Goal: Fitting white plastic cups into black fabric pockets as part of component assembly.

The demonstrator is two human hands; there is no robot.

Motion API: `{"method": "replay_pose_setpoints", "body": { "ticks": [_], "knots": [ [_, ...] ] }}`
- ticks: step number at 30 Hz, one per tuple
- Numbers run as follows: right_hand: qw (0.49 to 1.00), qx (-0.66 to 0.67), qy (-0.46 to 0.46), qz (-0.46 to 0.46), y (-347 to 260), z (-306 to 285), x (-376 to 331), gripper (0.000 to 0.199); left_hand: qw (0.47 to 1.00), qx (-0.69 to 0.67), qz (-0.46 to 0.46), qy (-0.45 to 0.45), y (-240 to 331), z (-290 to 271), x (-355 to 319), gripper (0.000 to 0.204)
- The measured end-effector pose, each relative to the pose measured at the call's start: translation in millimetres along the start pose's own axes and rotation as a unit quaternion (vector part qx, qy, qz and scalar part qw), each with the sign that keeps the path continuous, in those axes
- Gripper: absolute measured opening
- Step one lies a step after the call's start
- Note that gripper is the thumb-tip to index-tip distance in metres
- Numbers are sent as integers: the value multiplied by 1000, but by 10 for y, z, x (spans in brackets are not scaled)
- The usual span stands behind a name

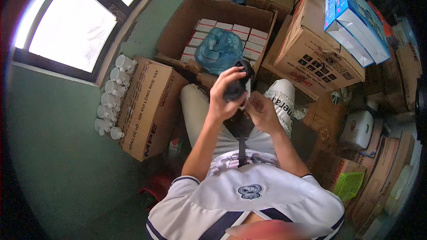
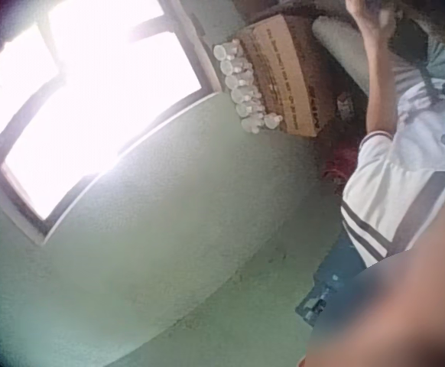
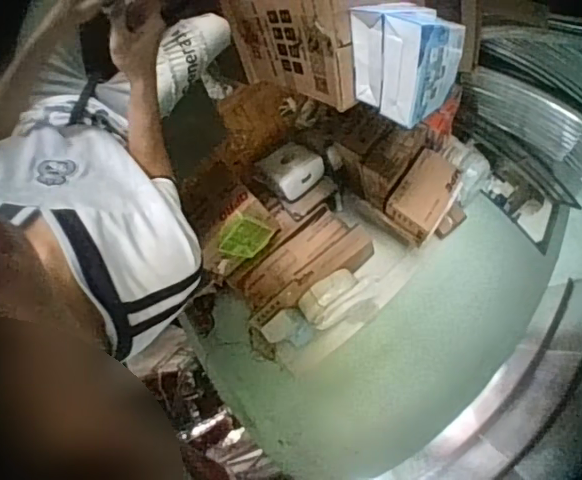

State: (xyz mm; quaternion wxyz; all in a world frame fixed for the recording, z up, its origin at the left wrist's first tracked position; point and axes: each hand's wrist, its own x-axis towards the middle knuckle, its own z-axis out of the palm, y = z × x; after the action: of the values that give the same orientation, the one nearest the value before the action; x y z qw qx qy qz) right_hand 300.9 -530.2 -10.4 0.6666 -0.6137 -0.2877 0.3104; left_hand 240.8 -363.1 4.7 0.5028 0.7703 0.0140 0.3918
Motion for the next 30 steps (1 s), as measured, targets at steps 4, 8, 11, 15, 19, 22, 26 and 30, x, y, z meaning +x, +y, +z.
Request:
{"method": "replay_pose_setpoints", "body": {
  "ticks": [4, 8, 11, 15, 19, 22, 26, 30],
  "knots": [
    [1000, -7, 31, 3, 9, 126, -32, 18, 948, -250, -193, 50, -346, 58, 58, 24],
    [996, 8, 68, 49, 148, 166, -11, 22, 838, -271, -445, 163, -145, 267, -101, 36],
    [995, 3, 95, -8, 124, 110, 88, 15, 988, -4, -79, 134, 91, 421, -282, 53],
    [995, 89, 1, 51, 37, 87, -34, 17, 999, 21, 2, 43, -24, 135, -323, 41],
    [996, -23, -49, 73, 200, 154, -73, 24, 950, -256, -178, 17, -397, -113, -259, 24],
    [992, -95, 57, -63, 272, 190, -76, 22, 817, -441, -360, 95, -285, 194, -286, 32],
    [988, -105, 107, -31, 2, 205, -31, 8, 807, -382, -424, 152, 40, 274, -426, 44],
    [966, -197, 155, -66, 27, 52, -12, 18, 927, -137, -343, 66, 275, 78, -441, 23]
  ]
}}
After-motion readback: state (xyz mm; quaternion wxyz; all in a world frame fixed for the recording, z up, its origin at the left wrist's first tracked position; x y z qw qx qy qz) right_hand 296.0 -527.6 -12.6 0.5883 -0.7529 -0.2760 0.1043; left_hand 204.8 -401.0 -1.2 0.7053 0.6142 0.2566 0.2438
